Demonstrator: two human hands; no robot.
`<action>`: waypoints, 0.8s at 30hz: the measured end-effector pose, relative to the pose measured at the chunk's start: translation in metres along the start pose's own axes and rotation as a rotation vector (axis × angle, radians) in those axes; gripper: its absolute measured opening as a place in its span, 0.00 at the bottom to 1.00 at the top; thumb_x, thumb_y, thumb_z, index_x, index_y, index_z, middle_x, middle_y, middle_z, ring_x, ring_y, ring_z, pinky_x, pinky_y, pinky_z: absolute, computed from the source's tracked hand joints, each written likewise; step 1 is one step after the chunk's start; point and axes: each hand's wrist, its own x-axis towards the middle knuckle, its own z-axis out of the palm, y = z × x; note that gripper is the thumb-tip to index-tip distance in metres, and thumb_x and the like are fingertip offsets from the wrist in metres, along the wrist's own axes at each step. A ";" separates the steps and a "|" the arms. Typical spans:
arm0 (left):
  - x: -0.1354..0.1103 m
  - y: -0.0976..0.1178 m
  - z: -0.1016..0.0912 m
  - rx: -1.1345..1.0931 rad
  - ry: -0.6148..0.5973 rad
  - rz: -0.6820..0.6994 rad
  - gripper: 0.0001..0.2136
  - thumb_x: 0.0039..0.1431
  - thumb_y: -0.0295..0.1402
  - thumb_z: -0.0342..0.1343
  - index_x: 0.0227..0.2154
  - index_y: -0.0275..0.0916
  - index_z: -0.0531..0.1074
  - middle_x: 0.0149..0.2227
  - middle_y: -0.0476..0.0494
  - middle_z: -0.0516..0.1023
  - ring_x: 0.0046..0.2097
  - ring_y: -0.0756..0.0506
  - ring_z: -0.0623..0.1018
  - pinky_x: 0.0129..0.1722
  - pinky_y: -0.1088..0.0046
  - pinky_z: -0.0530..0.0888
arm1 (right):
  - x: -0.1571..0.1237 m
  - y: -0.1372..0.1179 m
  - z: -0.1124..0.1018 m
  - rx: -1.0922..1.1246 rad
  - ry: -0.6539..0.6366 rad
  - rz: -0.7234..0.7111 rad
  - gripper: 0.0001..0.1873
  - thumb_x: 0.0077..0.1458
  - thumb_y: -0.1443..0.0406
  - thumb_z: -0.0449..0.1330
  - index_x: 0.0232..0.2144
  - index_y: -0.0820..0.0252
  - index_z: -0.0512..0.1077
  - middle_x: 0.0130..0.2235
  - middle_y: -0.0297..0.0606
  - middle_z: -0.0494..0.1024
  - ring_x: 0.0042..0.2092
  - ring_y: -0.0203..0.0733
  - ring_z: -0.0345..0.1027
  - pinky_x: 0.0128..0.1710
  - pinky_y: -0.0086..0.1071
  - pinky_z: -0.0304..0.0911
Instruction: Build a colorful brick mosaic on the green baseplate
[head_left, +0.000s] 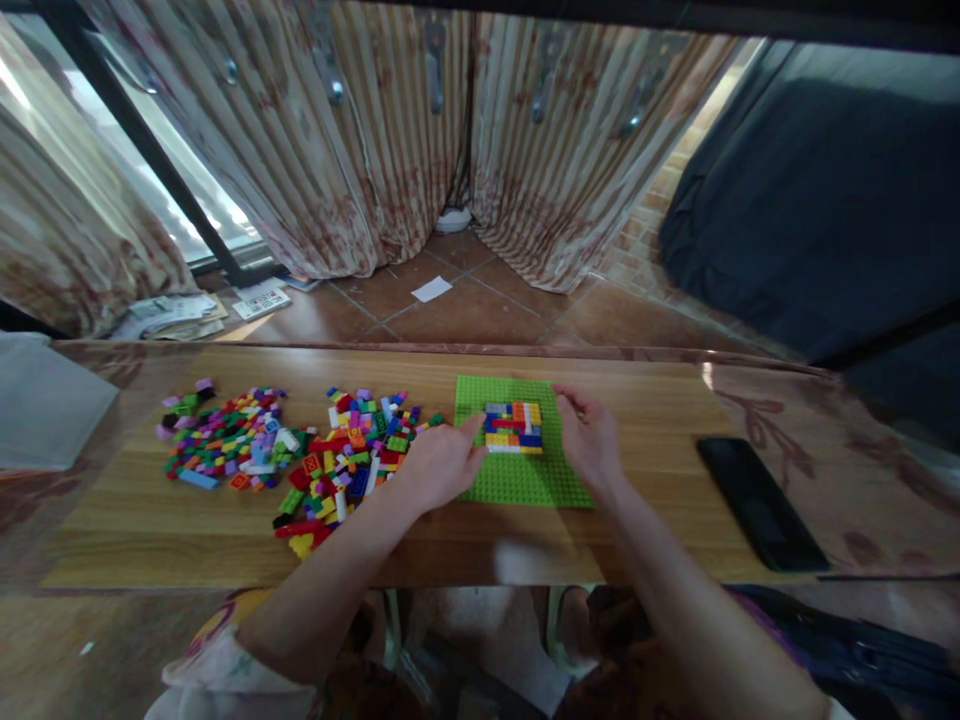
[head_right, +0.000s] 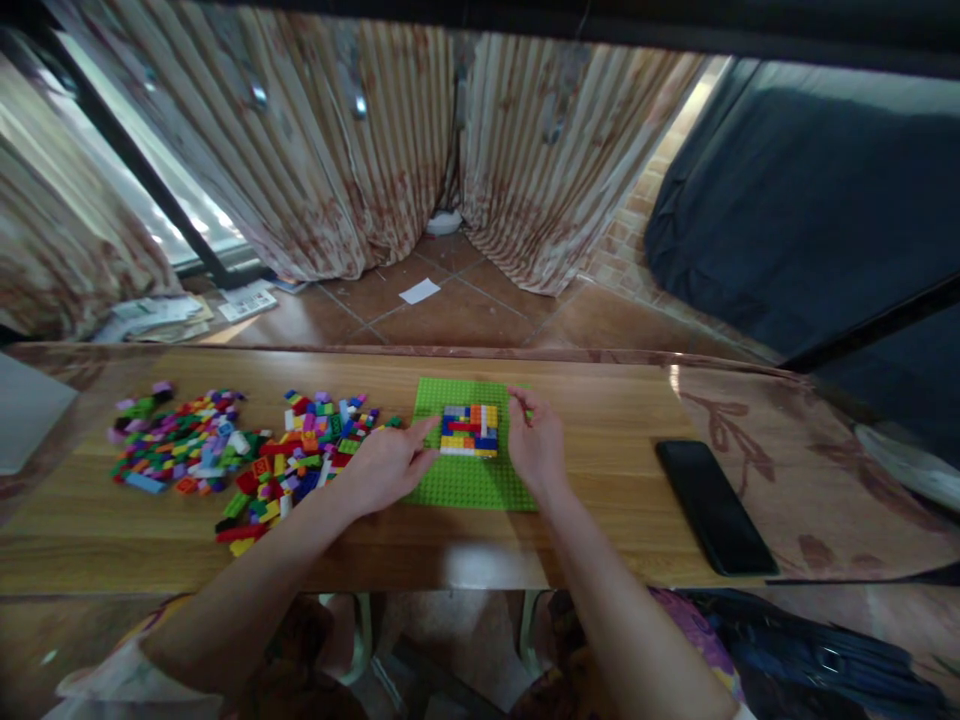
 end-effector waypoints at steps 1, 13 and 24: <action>0.000 -0.001 0.000 0.002 0.010 -0.001 0.24 0.64 0.38 0.43 0.60 0.35 0.59 0.35 0.39 0.81 0.38 0.40 0.80 0.39 0.64 0.74 | -0.002 -0.003 -0.002 -0.041 0.006 -0.057 0.19 0.58 0.59 0.49 0.43 0.62 0.75 0.44 0.46 0.78 0.46 0.48 0.70 0.49 0.46 0.64; -0.003 -0.020 -0.013 -0.023 0.086 -0.072 0.22 0.64 0.37 0.43 0.59 0.38 0.62 0.39 0.40 0.81 0.39 0.43 0.80 0.41 0.67 0.73 | -0.064 -0.025 0.023 -0.603 -0.357 -0.498 0.31 0.62 0.56 0.50 0.63 0.61 0.55 0.64 0.48 0.59 0.66 0.54 0.47 0.62 0.55 0.44; -0.010 -0.026 -0.022 -0.025 0.113 -0.098 0.21 0.64 0.36 0.44 0.58 0.39 0.64 0.36 0.40 0.81 0.39 0.42 0.80 0.41 0.67 0.74 | -0.067 -0.022 0.024 -0.637 -0.372 -0.521 0.37 0.61 0.52 0.50 0.65 0.65 0.49 0.65 0.52 0.56 0.67 0.55 0.43 0.61 0.54 0.47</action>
